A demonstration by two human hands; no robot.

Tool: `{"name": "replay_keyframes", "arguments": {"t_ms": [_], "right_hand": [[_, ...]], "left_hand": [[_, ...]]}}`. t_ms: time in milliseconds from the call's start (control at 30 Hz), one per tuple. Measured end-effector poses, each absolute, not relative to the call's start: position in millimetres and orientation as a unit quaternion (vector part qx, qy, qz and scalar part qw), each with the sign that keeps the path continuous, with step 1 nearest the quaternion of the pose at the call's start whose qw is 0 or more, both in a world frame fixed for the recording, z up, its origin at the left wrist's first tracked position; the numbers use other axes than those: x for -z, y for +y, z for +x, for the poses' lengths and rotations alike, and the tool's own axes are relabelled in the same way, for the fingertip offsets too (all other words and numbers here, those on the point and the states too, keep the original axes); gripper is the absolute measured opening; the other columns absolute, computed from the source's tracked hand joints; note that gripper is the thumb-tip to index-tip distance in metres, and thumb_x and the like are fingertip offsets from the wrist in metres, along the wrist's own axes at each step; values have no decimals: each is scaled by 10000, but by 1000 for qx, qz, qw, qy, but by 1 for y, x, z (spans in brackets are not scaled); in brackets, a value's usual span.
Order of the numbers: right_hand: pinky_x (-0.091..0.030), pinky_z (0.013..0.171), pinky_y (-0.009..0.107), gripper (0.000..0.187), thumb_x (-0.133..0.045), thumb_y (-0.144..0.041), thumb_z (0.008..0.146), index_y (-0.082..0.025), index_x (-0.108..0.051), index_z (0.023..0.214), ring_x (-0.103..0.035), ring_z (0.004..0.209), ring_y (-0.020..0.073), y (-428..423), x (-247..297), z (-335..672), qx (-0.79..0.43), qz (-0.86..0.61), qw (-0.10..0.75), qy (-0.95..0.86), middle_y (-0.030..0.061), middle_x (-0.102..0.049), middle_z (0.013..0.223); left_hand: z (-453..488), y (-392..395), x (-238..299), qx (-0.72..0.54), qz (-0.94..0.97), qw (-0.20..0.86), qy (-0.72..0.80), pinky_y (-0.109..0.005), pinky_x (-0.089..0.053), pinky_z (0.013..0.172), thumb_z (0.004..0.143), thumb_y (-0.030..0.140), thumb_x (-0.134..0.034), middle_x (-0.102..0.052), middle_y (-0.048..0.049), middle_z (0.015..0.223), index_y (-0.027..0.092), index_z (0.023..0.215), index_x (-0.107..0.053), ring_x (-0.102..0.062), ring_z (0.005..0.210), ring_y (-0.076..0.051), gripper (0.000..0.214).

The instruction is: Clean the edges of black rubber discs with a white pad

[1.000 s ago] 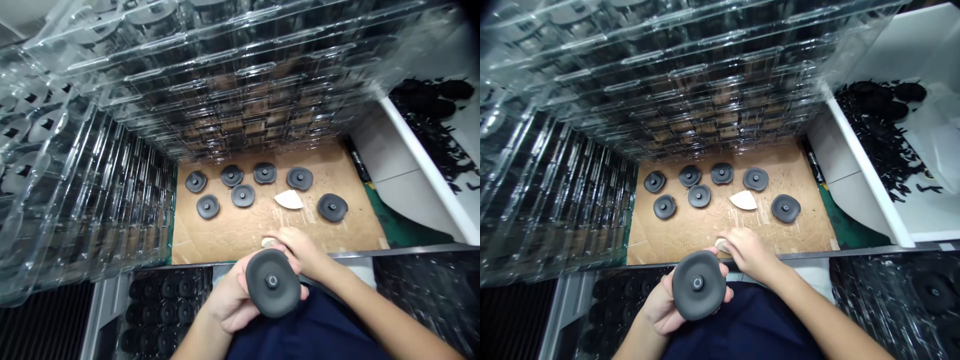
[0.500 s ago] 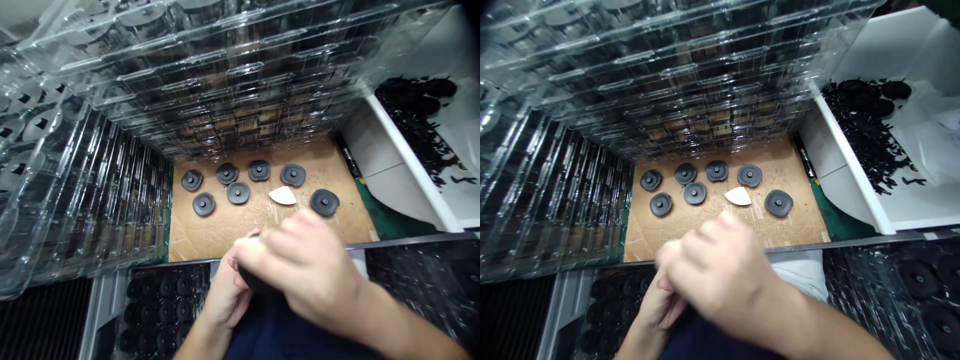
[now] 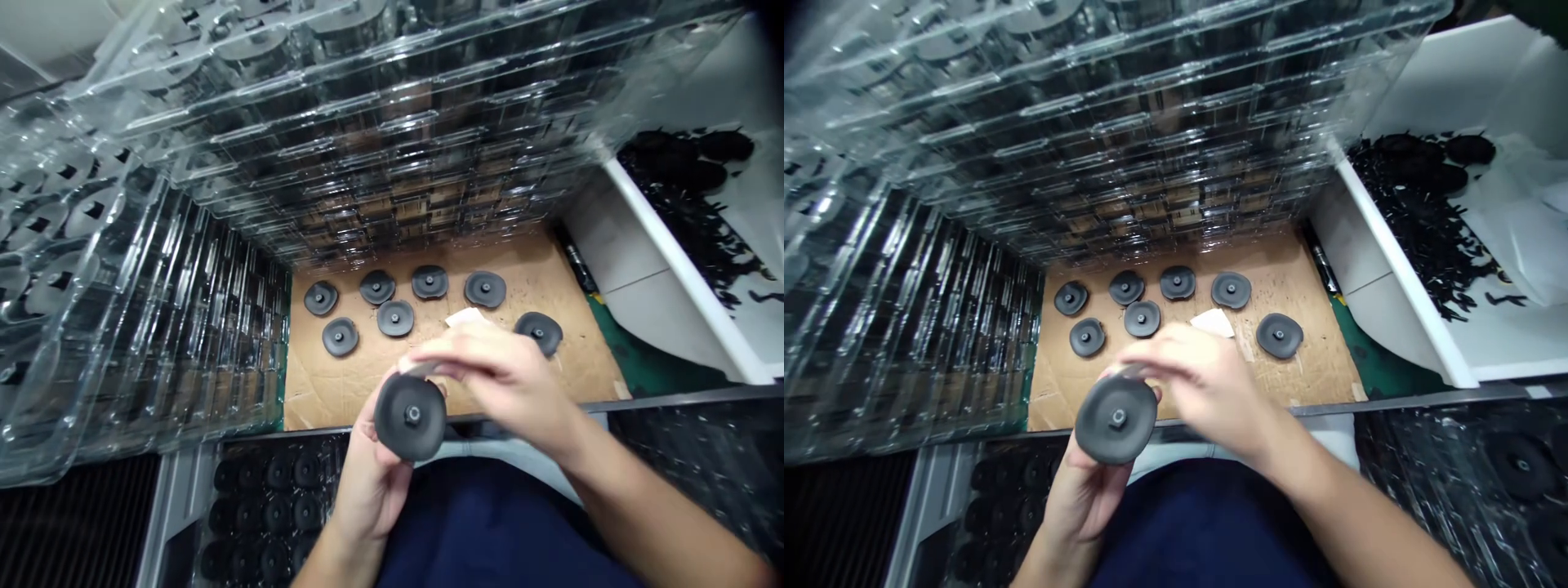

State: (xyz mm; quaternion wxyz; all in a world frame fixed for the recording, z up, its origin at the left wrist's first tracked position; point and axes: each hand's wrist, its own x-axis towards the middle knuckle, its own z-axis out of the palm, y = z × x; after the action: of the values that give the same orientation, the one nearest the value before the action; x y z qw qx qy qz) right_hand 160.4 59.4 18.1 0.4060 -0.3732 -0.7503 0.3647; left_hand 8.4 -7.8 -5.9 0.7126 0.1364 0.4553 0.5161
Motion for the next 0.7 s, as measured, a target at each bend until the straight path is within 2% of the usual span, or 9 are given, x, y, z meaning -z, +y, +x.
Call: {"name": "replay_keyframes", "arguments": {"t_ms": [100,167,267,367,467,567,633,700], "right_hand": [[-472,754,266,222,-512,-156,872,-221,-682,999,-620,881,148,55,22,173,-386,-493,349,-697,20,-704,965],[-491,734,279,218,-524,-184,865,-223,-690,1001,-640,849,164,45,49,176,-392,-509,318,-697,30,-715,935],[-507,685,297,203,-542,-201,847,-209,-704,970,-651,746,173,32,67,175,-394,-508,299,-705,33,-723,830],[-519,689,302,231,-515,-225,872,-180,-673,1035,-653,814,182,31,44,173,-385,-532,309,-688,61,-713,920],[-515,746,307,235,-505,-218,885,-182,-639,1075,-631,941,192,34,-4,164,-332,-536,387,-672,73,-684,1055],[-504,729,313,250,-478,-156,889,-141,-609,1101,-634,820,179,30,-38,151,-275,-434,443,-735,77,-700,950],[-496,694,304,261,-448,-132,893,-110,-602,1102,-613,735,165,27,-47,145,-318,-380,396,-773,68,-689,858],[-487,678,270,245,-441,-109,887,-128,-626,1046,-600,729,146,27,-47,144,-397,-357,324,-781,42,-677,848]], "left_hand": [[4,-8,8,-545,110,721,415,-354,-471,929,547,296,-820,-666,-45,1155,313,1069,-651,-642,996,-244,550],[2,-8,10,-549,101,720,411,-335,-468,929,535,334,-822,-663,-58,1166,303,1069,-652,-619,1047,-250,562],[2,-8,11,-537,98,721,426,-336,-457,943,493,435,-816,-646,-89,1189,271,1148,-610,-543,1154,-279,706],[5,-6,10,-530,103,726,425,-304,-488,889,513,398,-819,-645,-80,1188,275,1175,-589,-568,1117,-264,711],[10,-4,6,-529,100,726,427,-221,-505,807,572,286,-809,-665,-49,1150,284,1153,-600,-618,1022,-195,617],[11,-3,4,-515,101,735,430,-239,-495,846,604,267,-790,-678,-39,1109,267,1125,-614,-627,989,-182,550],[9,-3,5,-515,99,730,439,-305,-473,914,630,295,-771,-675,-39,1106,263,1101,-622,-618,1022,-218,495],[8,-3,7,-521,96,717,454,-353,-460,943,632,302,-768,-667,-45,1118,260,1101,-616,-610,1042,-247,495]]}}
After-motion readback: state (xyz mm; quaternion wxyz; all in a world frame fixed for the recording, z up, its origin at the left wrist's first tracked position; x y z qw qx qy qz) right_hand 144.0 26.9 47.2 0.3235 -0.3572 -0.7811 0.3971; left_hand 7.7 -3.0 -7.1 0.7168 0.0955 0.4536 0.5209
